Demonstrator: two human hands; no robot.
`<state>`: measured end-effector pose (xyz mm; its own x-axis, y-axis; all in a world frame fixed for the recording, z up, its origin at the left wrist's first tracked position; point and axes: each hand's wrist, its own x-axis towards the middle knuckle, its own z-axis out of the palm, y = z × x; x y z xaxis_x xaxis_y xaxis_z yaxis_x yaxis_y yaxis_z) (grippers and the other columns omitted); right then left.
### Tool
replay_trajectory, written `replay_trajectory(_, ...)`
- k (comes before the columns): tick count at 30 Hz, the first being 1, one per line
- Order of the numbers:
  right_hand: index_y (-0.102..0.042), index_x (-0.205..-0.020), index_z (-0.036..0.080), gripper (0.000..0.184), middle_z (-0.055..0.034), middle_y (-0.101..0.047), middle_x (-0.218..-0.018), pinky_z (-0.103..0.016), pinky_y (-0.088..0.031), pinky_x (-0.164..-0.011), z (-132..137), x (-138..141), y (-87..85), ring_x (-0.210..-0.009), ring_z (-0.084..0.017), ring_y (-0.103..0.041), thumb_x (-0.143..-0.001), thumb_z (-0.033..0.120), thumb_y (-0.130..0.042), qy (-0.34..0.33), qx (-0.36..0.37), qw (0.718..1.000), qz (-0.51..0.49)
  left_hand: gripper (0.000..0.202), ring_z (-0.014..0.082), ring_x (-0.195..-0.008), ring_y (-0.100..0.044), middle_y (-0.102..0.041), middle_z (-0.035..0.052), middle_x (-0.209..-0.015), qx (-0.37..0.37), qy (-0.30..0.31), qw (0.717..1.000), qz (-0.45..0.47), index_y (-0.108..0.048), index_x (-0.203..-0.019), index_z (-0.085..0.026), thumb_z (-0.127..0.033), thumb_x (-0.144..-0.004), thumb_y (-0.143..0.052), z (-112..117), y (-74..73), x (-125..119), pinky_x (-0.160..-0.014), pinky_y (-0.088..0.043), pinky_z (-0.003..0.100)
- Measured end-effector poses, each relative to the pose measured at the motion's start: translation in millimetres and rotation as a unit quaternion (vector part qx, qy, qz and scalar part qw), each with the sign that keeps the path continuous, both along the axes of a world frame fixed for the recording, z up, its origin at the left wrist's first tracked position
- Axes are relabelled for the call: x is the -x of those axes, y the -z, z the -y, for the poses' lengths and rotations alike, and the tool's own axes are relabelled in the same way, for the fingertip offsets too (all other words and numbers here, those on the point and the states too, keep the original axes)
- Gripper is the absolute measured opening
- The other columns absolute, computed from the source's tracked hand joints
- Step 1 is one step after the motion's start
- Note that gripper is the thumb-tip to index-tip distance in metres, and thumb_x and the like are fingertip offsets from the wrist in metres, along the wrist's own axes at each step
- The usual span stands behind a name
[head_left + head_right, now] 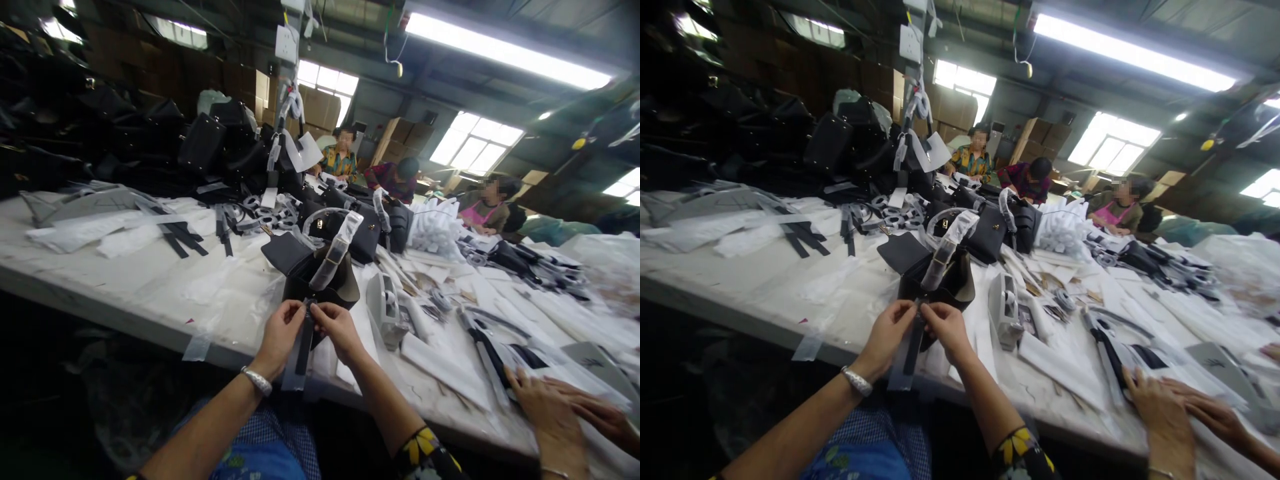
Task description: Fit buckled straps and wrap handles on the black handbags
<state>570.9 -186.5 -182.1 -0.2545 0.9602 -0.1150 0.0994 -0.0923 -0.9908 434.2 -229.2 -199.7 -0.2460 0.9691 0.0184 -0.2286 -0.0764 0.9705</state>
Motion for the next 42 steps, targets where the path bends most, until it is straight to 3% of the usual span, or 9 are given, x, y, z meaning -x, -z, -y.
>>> replay_trajectory(6,-0.073,-0.076,0.01,0.04,0.0002,-0.06,-0.053,-0.02,-0.036,-0.046,-17,-1,0.8,-0.046,-0.008,-0.05,-0.071,0.05,-0.078,-0.028,0.017,0.999,-0.028,0.023,0.0162,-0.072,-0.064,-0.067,0.0004,-0.078,-0.026,-0.042,0.998,-0.049,-0.066,-0.089,-0.019,-0.041,-0.082,-0.069,-3,-5.2,-4,-0.066,-0.048,0.023)
replay_trajectory(15,-0.071,-0.077,0.013,0.034,0.0002,-0.063,-0.057,-0.024,-0.047,-0.055,0,13,29.3,-0.052,-0.012,-0.058,-0.077,0.047,-0.074,0.095,-0.002,0.991,-0.092,0.034,0.0205,-0.079,-0.069,-0.073,0.0054,-0.086,0.054,-0.034,0.995,-0.08,-0.066,-0.097,-0.018,-0.049,-0.084,-0.065,5,9.2,-9,-0.069,-0.053,0.027)
replay_trajectory(22,-0.068,-0.07,0.016,0.03,0.0011,-0.061,-0.057,-0.023,-0.049,-0.055,26,38,22.7,-0.053,-0.012,-0.056,-0.073,0.044,-0.078,0.155,0.065,0.96,-0.223,0.022,0.022,-0.088,-0.067,-0.074,0.0052,-0.09,0.0,-0.093,0.984,-0.151,-0.074,-0.089,-0.02,-0.04,-0.082,-0.07,12,0.4,10,-0.08,-0.05,0.028)
replay_trajectory(25,-0.069,-0.072,0.015,0.03,0.001,-0.061,-0.058,-0.022,-0.05,-0.057,33,47,15.0,-0.053,-0.011,-0.057,-0.07,0.043,-0.081,0.137,0.108,0.949,-0.263,0.017,0.022,-0.087,-0.066,-0.074,0.0044,-0.09,-0.012,-0.105,0.976,-0.188,-0.076,-0.085,-0.021,-0.037,-0.08,-0.072,17,-9.8,22,-0.079,-0.049,0.027)
replay_trajectory(28,-0.072,-0.078,0.013,0.035,-0.0023,-0.066,-0.067,-0.021,-0.051,-0.056,27,46,8.4,-0.054,-0.01,-0.058,-0.072,0.046,-0.079,0.065,0.125,0.957,-0.254,0.016,0.0176,-0.068,-0.061,-0.073,0.0028,-0.081,-0.003,-0.121,0.968,-0.221,-0.076,-0.086,-0.022,-0.036,-0.08,-0.072,21,-14.2,27,-0.062,-0.047,0.025)
replay_trajectory(30,-0.073,-0.078,0.011,0.038,-0.0042,-0.067,-0.068,-0.021,-0.051,-0.054,19,42,5.8,-0.053,-0.01,-0.059,-0.074,0.049,-0.076,0.021,0.112,0.971,-0.212,0.015,0.0156,-0.06,-0.057,-0.071,0.0023,-0.078,-0.029,-0.133,0.958,-0.254,-0.076,-0.087,-0.022,-0.034,-0.082,-0.069,21,-12.7,27,-0.056,-0.044,0.024)
replay_trajectory(33,-0.072,-0.071,0.011,0.037,-0.0028,-0.063,-0.055,-0.023,-0.052,-0.054,8,36,4.1,-0.049,-0.011,-0.059,-0.072,0.047,-0.077,-0.007,0.101,0.982,-0.157,0.014,0.0179,-0.074,-0.064,-0.07,0.0045,-0.086,-0.12,-0.13,0.93,-0.321,-0.076,-0.09,-0.023,-0.029,-0.087,-0.064,20,-5.5,28,-0.068,-0.05,0.025)
replay_trajectory(36,-0.07,-0.067,0.01,0.037,-0.0033,-0.063,-0.054,-0.024,-0.054,-0.054,4,31,1.5,-0.048,-0.012,-0.059,-0.069,0.046,-0.079,-0.007,0.114,0.982,-0.15,0.023,0.019,-0.086,-0.068,-0.071,0.0066,-0.092,-0.189,-0.081,0.886,-0.417,-0.075,-0.104,-0.024,-0.024,-0.093,-0.054,20,3.4,34,-0.079,-0.052,0.025)
replay_trajectory(42,-0.072,-0.073,0.009,0.049,-0.0073,-0.068,-0.065,-0.024,-0.055,-0.057,11,21,-8.8,-0.055,-0.013,-0.064,-0.076,0.057,-0.072,-0.037,0.126,0.98,-0.147,0.031,0.0202,-0.084,-0.07,-0.074,0.01,-0.093,-0.221,0.019,0.805,-0.551,-0.075,-0.108,-0.022,-0.023,-0.097,-0.045,20,4.6,42,-0.075,-0.054,0.025)
